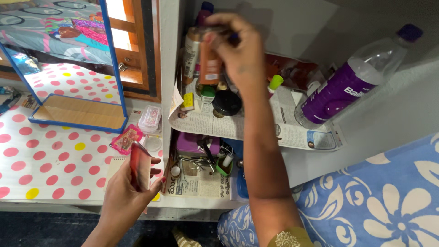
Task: The person sorts and organizes various personal care items and small containers on a shelf and a table, moving items like lotion bottles and small boxes one by one.
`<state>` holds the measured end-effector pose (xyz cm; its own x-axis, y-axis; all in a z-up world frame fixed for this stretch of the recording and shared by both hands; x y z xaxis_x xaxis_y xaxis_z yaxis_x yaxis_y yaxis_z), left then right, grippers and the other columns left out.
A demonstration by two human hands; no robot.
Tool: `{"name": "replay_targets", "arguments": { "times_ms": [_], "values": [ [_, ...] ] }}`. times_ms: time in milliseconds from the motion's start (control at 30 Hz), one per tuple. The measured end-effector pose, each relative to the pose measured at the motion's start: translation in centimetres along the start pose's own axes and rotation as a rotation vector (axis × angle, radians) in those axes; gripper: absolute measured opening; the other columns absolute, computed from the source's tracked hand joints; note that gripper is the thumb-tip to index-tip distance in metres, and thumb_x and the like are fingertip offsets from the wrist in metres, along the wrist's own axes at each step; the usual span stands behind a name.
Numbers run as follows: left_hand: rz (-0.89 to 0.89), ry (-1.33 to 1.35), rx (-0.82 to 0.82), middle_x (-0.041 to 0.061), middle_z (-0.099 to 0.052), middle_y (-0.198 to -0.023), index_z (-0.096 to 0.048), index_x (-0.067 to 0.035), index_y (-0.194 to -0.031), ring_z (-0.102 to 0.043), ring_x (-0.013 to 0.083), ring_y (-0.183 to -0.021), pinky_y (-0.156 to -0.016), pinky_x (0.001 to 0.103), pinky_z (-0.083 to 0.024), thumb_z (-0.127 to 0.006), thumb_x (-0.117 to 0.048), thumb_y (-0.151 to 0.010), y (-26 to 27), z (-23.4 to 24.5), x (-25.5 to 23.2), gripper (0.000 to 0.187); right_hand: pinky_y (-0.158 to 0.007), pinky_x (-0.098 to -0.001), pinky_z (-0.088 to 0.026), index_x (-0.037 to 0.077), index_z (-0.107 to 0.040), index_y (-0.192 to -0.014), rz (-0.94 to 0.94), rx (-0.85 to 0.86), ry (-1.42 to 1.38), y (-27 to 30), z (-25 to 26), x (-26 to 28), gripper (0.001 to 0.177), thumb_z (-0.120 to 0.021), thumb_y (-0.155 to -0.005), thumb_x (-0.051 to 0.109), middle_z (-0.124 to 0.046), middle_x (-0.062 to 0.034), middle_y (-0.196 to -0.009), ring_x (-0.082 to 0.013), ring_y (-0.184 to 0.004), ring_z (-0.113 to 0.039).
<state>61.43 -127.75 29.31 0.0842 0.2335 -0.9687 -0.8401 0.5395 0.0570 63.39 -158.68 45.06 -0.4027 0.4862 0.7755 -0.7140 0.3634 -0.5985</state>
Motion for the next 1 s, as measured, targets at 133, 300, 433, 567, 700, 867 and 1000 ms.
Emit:
{"name": "replay_targets", "arguments": {
  "times_ms": [133, 300, 433, 567, 700, 867, 1000],
  "values": [
    [0.027, -0.018, 0.016, 0.008, -0.079, -0.101, -0.063, -0.005, -0.119, -0.076, 0.0130, -0.088, -0.070, 0.029, -0.060, -0.083, -0.006, -0.072, 0.1, 0.0, -0.2, 0.052, -0.080, -0.0311, -0.059, 0.011, -0.075, -0.115, -0.058, -0.034, 0.395, 0.6, -2.2, 0.3, 0.028, -0.079, -0.087, 0.011, -0.078, -0.0030, -0.109, -0.0176, -0.088, -0.070],
    [0.030, -0.016, 0.015, 0.007, -0.079, -0.100, -0.063, -0.005, -0.119, -0.075, 0.0120, -0.088, -0.068, 0.028, -0.058, -0.084, -0.007, -0.072, 0.2, 0.3, 0.2, 0.051, -0.090, -0.0353, -0.055, 0.007, -0.075, -0.116, 0.219, -0.031, 0.677, 1.0, -3.1, -0.2, 0.032, -0.081, -0.085, 0.008, -0.073, -0.0115, -0.113, -0.0264, -0.099, -0.070],
    [0.042, -0.036, 0.008, 0.006, -0.078, -0.099, -0.064, -0.006, -0.118, -0.074, 0.0118, -0.087, -0.069, 0.029, -0.057, -0.084, -0.007, -0.072, 0.3, 0.6, 0.0, 0.050, -0.098, -0.0409, -0.050, 0.009, -0.076, -0.112, 0.232, -0.013, 0.864, 0.8, -4.0, -0.7, 0.031, -0.079, -0.082, 0.005, -0.074, -0.0082, -0.110, -0.0299, -0.106, -0.064],
    [0.086, -0.056, 0.003, 0.005, -0.077, -0.096, -0.064, -0.007, -0.119, -0.073, 0.0124, -0.085, -0.069, 0.030, -0.058, -0.084, -0.007, -0.073, 0.3, 0.8, -0.1, 0.050, -0.093, -0.0468, -0.040, 0.010, -0.074, -0.116, 0.165, -0.011, 1.000, 0.8, -4.8, -0.4, 0.036, -0.081, -0.081, 0.009, -0.073, -0.0077, -0.104, -0.0288, -0.107, -0.058],
    [0.042, -0.023, 0.006, 0.006, -0.077, -0.098, -0.064, -0.007, -0.120, -0.072, 0.0123, -0.089, -0.071, 0.029, -0.058, -0.083, -0.006, -0.073, 0.2, 0.8, 0.1, 0.050, -0.091, -0.0434, -0.038, 0.012, -0.075, -0.113, 0.204, -0.027, 1.007, 1.1, -5.0, -0.6, 0.034, -0.081, -0.080, 0.009, -0.073, -0.0050, -0.103, -0.0271, -0.106, -0.054],
    [-0.055, 0.034, 0.024, 0.007, -0.077, -0.102, -0.062, -0.005, -0.119, -0.074, 0.0112, -0.095, -0.076, 0.028, -0.060, -0.082, -0.005, -0.072, -0.1, 0.5, 0.1, 0.050, -0.096, -0.0417, -0.039, 0.014, -0.077, -0.108, 0.158, 0.001, 1.052, 1.4, -5.1, -2.6, 0.033, -0.082, -0.076, 0.006, -0.074, -0.0039, -0.106, -0.0260, -0.110, -0.055],
    [0.027, -0.037, 0.016, 0.006, -0.078, -0.105, -0.062, -0.005, -0.119, -0.074, 0.0145, -0.090, -0.072, 0.031, -0.059, -0.083, -0.003, -0.072, -0.2, 0.4, 0.0, 0.051, -0.096, -0.0413, -0.042, 0.014, -0.077, -0.112, 0.118, 0.017, 1.035, 1.5, -5.1, -2.7, 0.039, -0.082, -0.074, 0.003, -0.075, -0.0027, -0.112, -0.0256, -0.111, -0.056]
  ]
}}
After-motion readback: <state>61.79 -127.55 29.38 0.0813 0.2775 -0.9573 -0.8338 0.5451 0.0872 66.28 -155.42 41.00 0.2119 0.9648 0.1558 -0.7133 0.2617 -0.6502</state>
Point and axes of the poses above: each hand's wrist, its own y-axis away from the middle knuckle, its own z-axis out of the back of the hand, x = y × z, the point moved 1 cm from there along -y, towards the middle knuckle
